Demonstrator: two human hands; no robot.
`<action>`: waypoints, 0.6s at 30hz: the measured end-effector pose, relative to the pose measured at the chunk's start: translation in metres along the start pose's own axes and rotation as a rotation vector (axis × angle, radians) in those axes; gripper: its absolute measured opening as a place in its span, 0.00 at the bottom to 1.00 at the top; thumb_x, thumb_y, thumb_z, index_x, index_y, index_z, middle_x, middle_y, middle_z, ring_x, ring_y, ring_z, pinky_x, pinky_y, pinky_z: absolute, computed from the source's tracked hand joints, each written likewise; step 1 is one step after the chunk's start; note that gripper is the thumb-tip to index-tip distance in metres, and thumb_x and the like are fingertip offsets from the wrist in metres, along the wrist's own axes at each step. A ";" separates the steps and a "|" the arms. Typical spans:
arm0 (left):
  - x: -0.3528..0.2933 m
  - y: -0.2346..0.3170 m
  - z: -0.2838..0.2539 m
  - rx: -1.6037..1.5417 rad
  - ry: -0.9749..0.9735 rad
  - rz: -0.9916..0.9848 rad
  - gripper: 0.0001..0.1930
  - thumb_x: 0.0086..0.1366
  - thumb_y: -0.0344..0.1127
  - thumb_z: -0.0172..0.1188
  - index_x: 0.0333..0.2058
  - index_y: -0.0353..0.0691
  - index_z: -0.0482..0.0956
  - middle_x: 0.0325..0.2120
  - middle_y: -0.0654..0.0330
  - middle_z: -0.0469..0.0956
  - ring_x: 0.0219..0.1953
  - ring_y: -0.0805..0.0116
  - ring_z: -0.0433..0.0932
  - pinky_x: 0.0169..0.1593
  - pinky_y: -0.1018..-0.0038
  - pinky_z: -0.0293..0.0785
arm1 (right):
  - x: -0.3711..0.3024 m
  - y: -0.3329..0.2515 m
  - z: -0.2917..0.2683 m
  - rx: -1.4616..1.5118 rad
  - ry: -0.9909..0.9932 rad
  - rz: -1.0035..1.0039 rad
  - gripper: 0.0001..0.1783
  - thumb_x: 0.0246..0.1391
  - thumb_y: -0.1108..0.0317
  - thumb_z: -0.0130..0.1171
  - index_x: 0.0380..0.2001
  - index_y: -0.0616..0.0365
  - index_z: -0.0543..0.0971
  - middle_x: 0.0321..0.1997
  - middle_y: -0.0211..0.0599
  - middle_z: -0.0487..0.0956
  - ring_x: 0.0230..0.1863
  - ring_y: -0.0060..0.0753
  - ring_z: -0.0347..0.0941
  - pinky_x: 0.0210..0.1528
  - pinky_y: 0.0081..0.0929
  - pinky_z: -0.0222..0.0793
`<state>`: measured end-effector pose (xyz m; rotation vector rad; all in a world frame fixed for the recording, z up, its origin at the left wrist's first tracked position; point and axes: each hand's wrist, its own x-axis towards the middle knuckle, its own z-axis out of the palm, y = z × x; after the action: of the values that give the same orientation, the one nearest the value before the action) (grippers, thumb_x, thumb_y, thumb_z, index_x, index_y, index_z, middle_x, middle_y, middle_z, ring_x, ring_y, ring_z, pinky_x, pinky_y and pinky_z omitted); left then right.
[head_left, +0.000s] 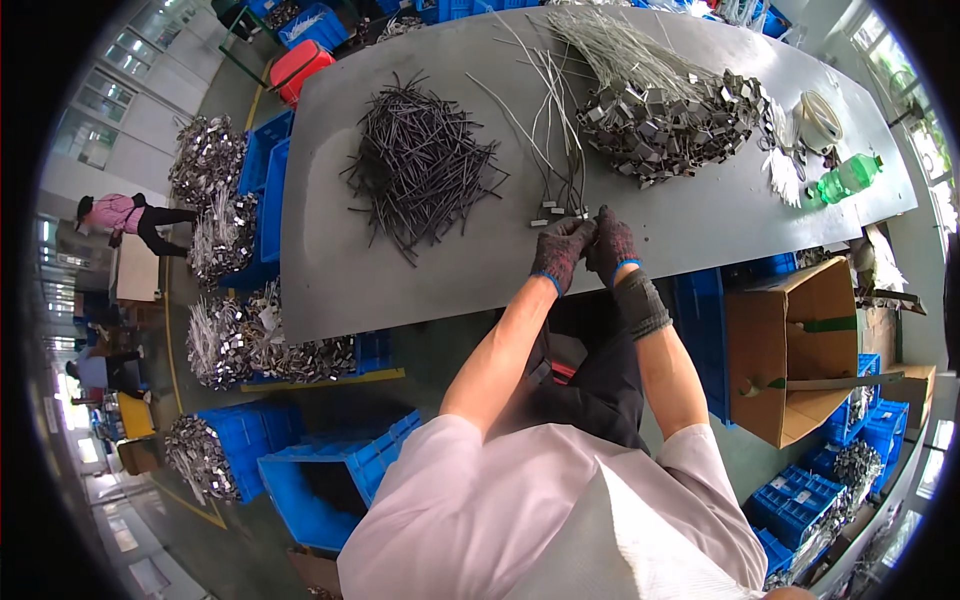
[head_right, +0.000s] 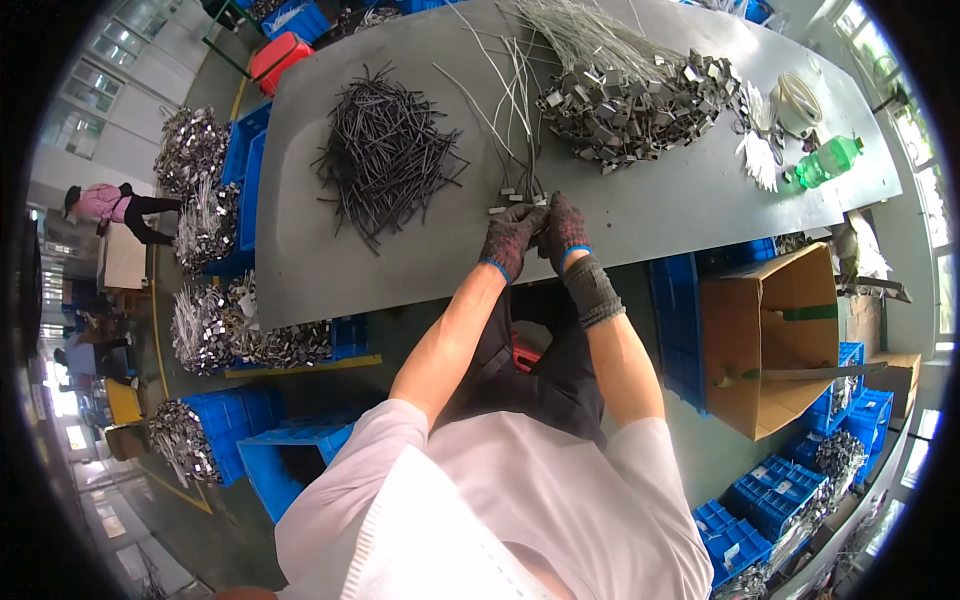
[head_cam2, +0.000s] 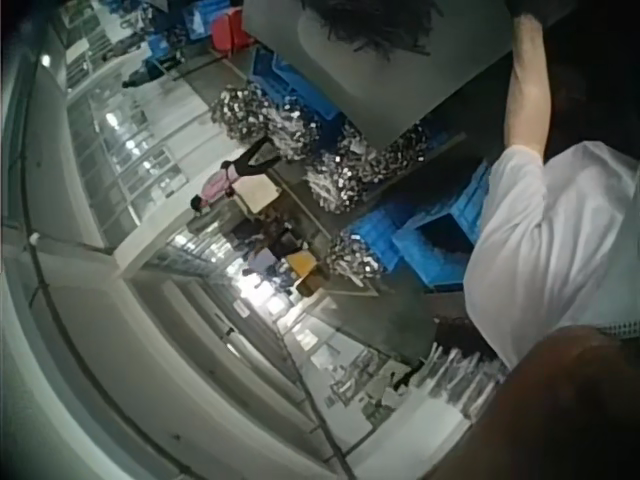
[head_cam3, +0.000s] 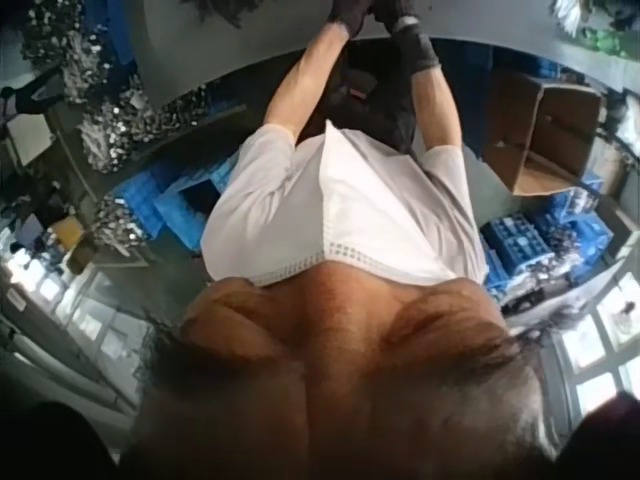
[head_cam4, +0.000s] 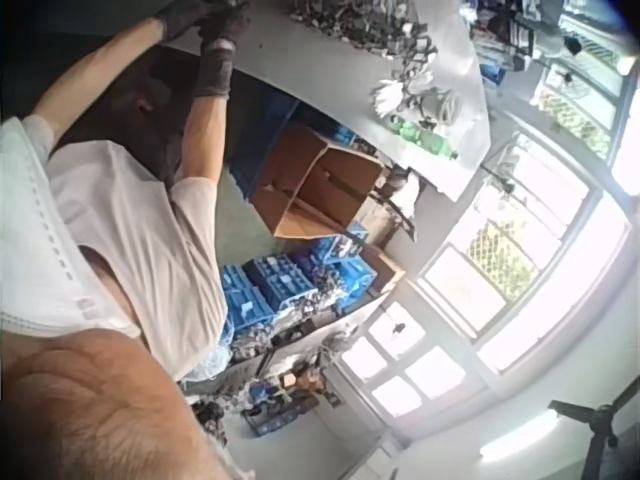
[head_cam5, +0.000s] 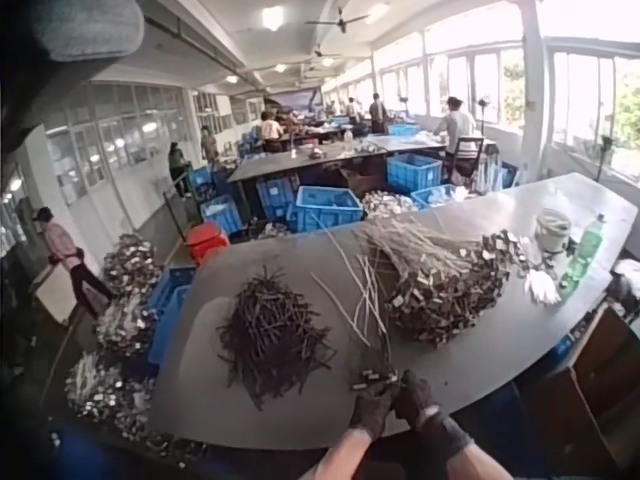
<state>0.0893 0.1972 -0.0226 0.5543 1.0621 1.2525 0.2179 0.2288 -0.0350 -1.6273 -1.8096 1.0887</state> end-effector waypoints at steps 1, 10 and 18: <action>0.005 0.001 -0.004 -0.007 -0.048 -0.042 0.09 0.66 0.34 0.65 0.39 0.34 0.85 0.30 0.64 0.83 0.32 0.74 0.80 0.38 0.76 0.77 | 0.004 -0.002 0.004 0.037 0.013 0.015 0.25 0.50 0.72 0.66 0.49 0.63 0.69 0.35 0.55 0.80 0.35 0.56 0.81 0.28 0.44 0.78; 0.116 0.031 -0.112 1.460 0.334 0.388 0.19 0.69 0.50 0.49 0.46 0.46 0.82 0.40 0.47 0.84 0.42 0.43 0.83 0.44 0.48 0.78 | 0.036 -0.010 -0.054 -0.218 0.621 0.017 0.26 0.64 0.50 0.54 0.60 0.51 0.74 0.51 0.48 0.82 0.46 0.51 0.81 0.50 0.44 0.76; 0.127 0.059 -0.173 1.798 0.290 0.167 0.15 0.67 0.44 0.53 0.47 0.45 0.81 0.46 0.46 0.82 0.49 0.43 0.82 0.49 0.50 0.79 | 0.080 -0.010 -0.143 -0.632 0.539 0.039 0.26 0.55 0.49 0.61 0.55 0.45 0.78 0.51 0.54 0.80 0.54 0.60 0.75 0.53 0.51 0.74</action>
<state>-0.0956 0.2982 -0.0936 1.8183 2.2900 0.1475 0.3084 0.3413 0.0425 -2.0455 -1.8253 0.0279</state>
